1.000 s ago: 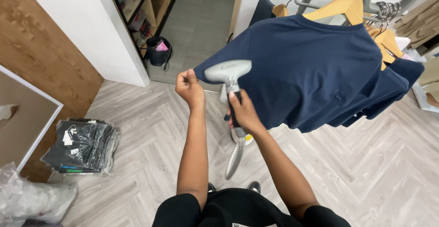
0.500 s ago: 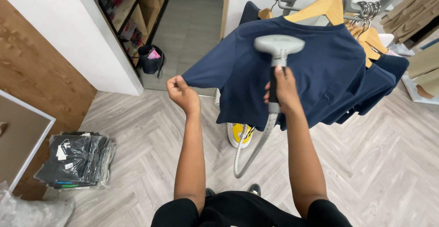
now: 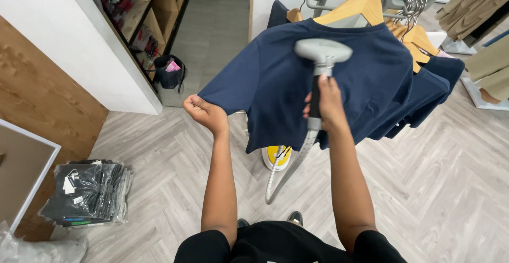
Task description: The person steams a navy blue t-shirt hanging on a wooden hanger using a handheld garment steamer. They move the steamer over the front and back of the shirt, adjusting the fabric with their hands to smooth out wrinkles.
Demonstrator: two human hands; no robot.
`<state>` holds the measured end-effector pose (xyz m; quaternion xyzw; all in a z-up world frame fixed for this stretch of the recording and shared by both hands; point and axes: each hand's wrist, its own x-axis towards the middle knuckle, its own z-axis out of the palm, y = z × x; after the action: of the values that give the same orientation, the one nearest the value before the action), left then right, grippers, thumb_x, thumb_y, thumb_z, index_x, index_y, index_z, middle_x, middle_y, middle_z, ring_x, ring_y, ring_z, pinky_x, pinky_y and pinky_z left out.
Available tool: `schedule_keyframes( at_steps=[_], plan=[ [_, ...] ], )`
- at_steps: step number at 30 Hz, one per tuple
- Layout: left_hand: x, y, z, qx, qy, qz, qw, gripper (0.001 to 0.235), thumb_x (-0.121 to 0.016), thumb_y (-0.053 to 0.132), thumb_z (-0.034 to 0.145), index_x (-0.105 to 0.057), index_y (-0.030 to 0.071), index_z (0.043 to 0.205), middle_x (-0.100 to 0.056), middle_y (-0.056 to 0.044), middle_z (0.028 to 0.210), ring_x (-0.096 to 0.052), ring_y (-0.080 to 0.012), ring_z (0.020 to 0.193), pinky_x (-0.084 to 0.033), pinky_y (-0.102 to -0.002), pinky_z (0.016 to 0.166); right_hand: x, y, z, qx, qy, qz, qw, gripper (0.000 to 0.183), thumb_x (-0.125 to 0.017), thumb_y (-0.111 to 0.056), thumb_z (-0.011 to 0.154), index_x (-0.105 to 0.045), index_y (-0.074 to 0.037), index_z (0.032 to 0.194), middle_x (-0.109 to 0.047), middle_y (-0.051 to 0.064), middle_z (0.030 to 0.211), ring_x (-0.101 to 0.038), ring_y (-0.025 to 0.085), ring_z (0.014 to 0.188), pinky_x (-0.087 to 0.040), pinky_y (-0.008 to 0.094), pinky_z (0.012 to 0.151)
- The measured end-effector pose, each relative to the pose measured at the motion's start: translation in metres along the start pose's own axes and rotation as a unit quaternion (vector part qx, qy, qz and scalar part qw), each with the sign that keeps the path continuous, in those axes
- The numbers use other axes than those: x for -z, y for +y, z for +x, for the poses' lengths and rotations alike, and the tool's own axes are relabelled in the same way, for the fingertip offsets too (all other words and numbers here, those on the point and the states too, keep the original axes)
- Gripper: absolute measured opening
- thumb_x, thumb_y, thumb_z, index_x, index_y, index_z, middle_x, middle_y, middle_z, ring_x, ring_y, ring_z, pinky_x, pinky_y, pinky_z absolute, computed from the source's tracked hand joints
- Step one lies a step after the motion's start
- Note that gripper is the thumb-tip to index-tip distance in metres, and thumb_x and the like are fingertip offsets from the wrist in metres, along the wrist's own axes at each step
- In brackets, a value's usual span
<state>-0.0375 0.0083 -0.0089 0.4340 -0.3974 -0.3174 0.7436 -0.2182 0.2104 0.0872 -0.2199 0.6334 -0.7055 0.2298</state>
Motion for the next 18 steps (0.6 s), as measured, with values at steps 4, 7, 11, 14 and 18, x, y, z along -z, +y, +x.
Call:
schedule_keyframes(
  at_steps=[4, 7, 11, 14, 18],
  plan=[
    [0.0, 0.003, 0.0, -0.001, -0.003, -0.004, 1.0, 0.018, -0.042, 0.022, 0.111, -0.051, 0.007, 0.106, -0.06, -0.013, 0.089, -0.062, -0.0268, 0.086, -0.05, -0.038, 0.085, -0.017, 0.007, -0.017, -0.032, -0.064, -0.022, 0.997, 0.043, -0.05, -0.044, 0.106, -0.051, -0.004, 0.122, -0.064, 0.022, 0.066, -0.064, 0.031, 0.04, -0.058, 0.044, 0.031],
    [0.006, 0.006, 0.002, -0.004, -0.006, -0.002, 1.0, 0.018, -0.041, 0.023, 0.111, -0.052, 0.009, 0.105, -0.06, -0.011, 0.088, -0.063, -0.0237, 0.086, -0.051, -0.036, 0.085, 0.015, 0.01, 0.003, -0.024, -0.04, -0.007, 0.999, 0.039, -0.047, -0.043, 0.107, -0.048, -0.007, 0.122, -0.062, 0.022, 0.068, -0.063, 0.029, 0.04, -0.057, 0.042, 0.032],
    [0.009, 0.01, 0.001, 0.003, -0.011, -0.007, 1.0, 0.021, -0.043, 0.026, 0.111, -0.052, 0.01, 0.103, -0.06, -0.009, 0.084, -0.064, -0.0219, 0.082, -0.052, -0.034, 0.081, 0.048, -0.005, 0.017, 0.016, 0.021, 0.015, 1.0, 0.04, -0.043, -0.047, 0.109, -0.045, -0.01, 0.125, -0.062, 0.018, 0.071, -0.064, 0.026, 0.044, -0.058, 0.039, 0.034],
    [0.009, 0.01, 0.001, 0.001, -0.021, -0.01, 1.0, 0.02, -0.042, 0.026, 0.111, -0.052, 0.011, 0.102, -0.06, -0.007, 0.081, -0.064, -0.019, 0.078, -0.052, -0.032, 0.078, 0.022, 0.012, 0.009, 0.013, 0.012, 0.003, 1.0, 0.042, -0.042, -0.047, 0.109, -0.044, -0.008, 0.127, -0.061, 0.017, 0.07, -0.064, 0.026, 0.043, -0.058, 0.038, 0.034],
    [0.005, 0.002, 0.0, -0.008, -0.025, -0.009, 1.0, 0.018, -0.046, 0.026, 0.11, -0.052, 0.013, 0.101, -0.062, -0.004, 0.078, -0.065, -0.0167, 0.074, -0.052, -0.03, 0.073, -0.054, 0.052, -0.039, -0.051, -0.072, -0.056, 0.995, 0.04, -0.044, -0.04, 0.107, -0.045, -0.005, 0.125, -0.063, 0.021, 0.066, -0.064, 0.029, 0.04, -0.057, 0.042, 0.032]
  ],
)
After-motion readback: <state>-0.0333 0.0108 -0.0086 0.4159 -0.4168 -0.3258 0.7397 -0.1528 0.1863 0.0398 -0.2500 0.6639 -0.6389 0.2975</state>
